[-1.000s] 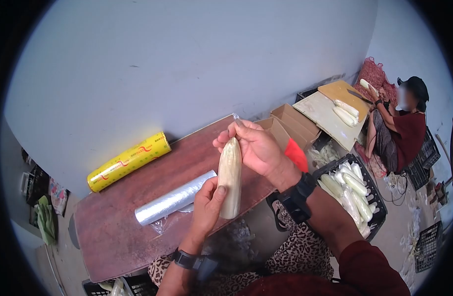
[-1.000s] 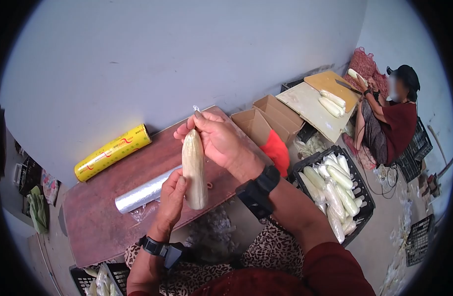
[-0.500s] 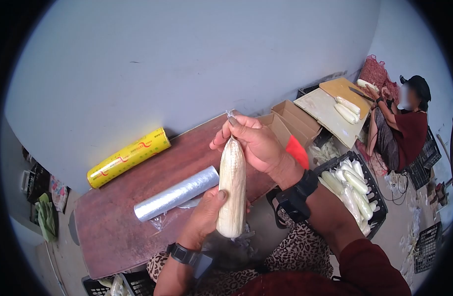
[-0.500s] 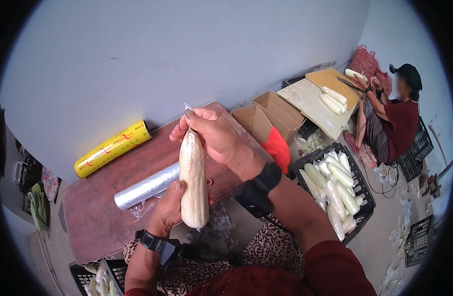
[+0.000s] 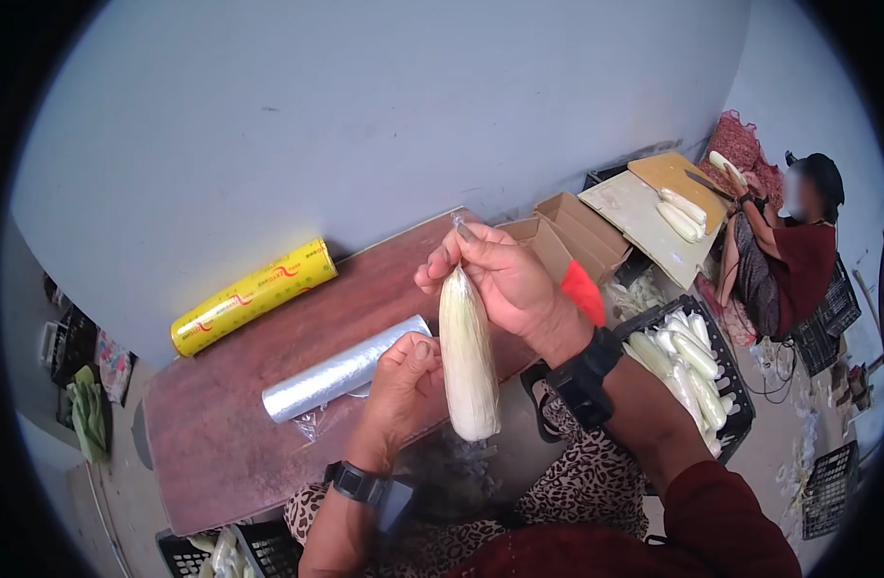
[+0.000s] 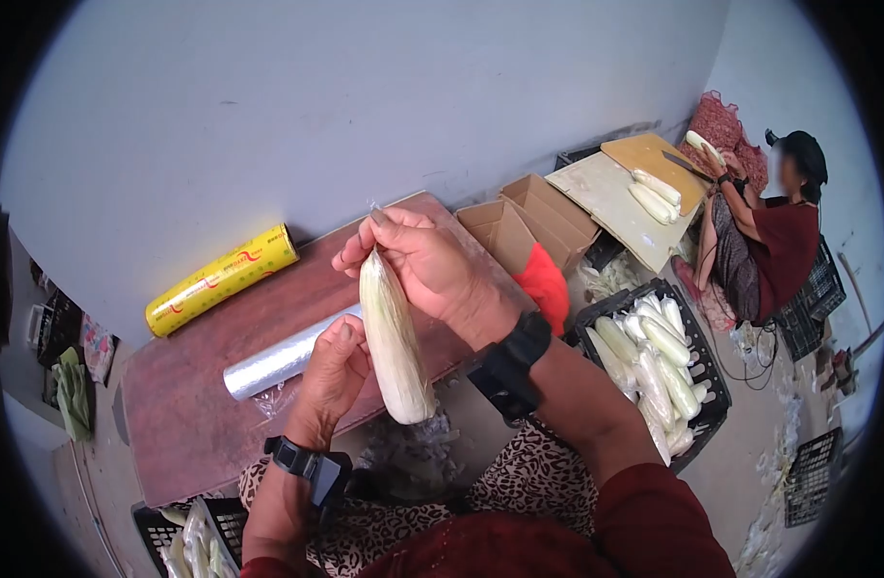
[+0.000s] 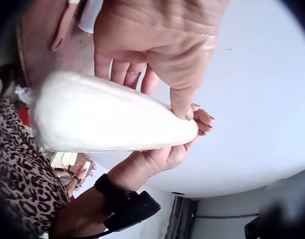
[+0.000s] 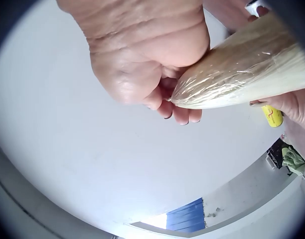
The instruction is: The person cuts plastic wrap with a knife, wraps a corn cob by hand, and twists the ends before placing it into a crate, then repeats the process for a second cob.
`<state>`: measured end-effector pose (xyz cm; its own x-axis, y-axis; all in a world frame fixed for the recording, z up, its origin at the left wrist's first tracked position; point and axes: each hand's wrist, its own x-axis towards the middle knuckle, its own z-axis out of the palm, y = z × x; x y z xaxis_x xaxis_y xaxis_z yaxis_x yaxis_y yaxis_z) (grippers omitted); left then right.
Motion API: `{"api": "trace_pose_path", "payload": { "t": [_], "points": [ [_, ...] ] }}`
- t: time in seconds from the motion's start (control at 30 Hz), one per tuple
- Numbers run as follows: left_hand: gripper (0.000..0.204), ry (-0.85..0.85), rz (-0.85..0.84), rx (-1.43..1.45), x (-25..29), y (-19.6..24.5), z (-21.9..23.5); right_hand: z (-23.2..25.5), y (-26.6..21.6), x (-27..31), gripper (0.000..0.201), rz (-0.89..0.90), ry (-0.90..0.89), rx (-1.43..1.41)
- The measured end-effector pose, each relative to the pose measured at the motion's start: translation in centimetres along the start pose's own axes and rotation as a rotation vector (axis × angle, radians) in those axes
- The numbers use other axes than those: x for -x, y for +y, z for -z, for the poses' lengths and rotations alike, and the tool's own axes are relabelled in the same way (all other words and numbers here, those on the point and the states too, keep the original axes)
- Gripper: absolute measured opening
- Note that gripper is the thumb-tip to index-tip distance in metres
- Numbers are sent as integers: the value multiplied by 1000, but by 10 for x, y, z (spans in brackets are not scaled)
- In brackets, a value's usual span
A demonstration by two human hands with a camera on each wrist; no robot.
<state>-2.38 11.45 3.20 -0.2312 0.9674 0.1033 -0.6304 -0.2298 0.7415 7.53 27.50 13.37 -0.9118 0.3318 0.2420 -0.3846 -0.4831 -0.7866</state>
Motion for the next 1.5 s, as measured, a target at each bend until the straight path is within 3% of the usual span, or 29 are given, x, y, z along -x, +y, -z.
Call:
{"api": "trace_pose_path", "payload": {
  "t": [0.1, 0.2, 0.23, 0.33, 0.37, 0.4, 0.47, 0.53, 0.7, 0.8, 0.87, 0.93, 1.03, 1.13, 1.27, 1.3, 1.4, 1.5],
  "points": [
    [86, -85, 182, 153, 1, -2, -13, -6, 3, 0, 25, 19, -125, 17],
    [91, -295, 298, 66, 2, 3, -13, -5, 8, -2, 27, 4, -75, -5],
    [83, -287, 293, 89, 4, 4, -15, -3, 7, -2, 25, -17, -43, -7],
    [57, 7, 196, -193, 6, 8, -27, 7, -1, -4, 24, -10, 65, 212],
    [49, 88, 65, -389, 2, 7, -30, 9, 1, -4, 24, -1, 121, 169],
    [47, 214, -60, -888, 0, 6, -25, 10, 3, -4, 24, 6, 176, 127],
    [48, 359, -510, -1484, 1, -1, -29, 8, 8, -4, 24, 13, 262, 36],
    [45, 338, -458, -1270, 0, -13, -23, 2, 13, -5, 24, 15, 324, -61],
    [36, 179, -162, -766, 5, 6, -8, 8, 3, -5, 23, -14, 48, -5],
    [41, 133, -105, -281, 0, 9, -5, -2, 5, -1, 23, -56, -93, -62],
    [62, -2, -15, 78, -3, 5, -9, -11, 8, 0, 24, -75, -150, -85],
    [63, -164, 123, 63, 3, 19, -20, -19, 9, 0, 24, -85, -164, -84],
    [58, -220, 205, -133, 7, 18, -25, -15, 10, -2, 23, -78, -37, 9],
    [54, 93, 68, -516, 7, 11, -29, 2, 11, -6, 23, -34, 88, 65],
    [44, 423, -624, -1720, 8, 9, -31, 9, 20, -9, 23, 45, 184, 111],
    [39, 402, -665, -1644, 6, 8, -29, 8, 20, -9, 23, 24, 164, 127],
    [36, 290, -161, -892, 12, 14, -30, 3, 18, -9, 24, -39, 82, 142],
    [34, 159, -120, -628, 8, 9, -1, -7, 16, -5, 24, -84, -54, 60]
  ]
}}
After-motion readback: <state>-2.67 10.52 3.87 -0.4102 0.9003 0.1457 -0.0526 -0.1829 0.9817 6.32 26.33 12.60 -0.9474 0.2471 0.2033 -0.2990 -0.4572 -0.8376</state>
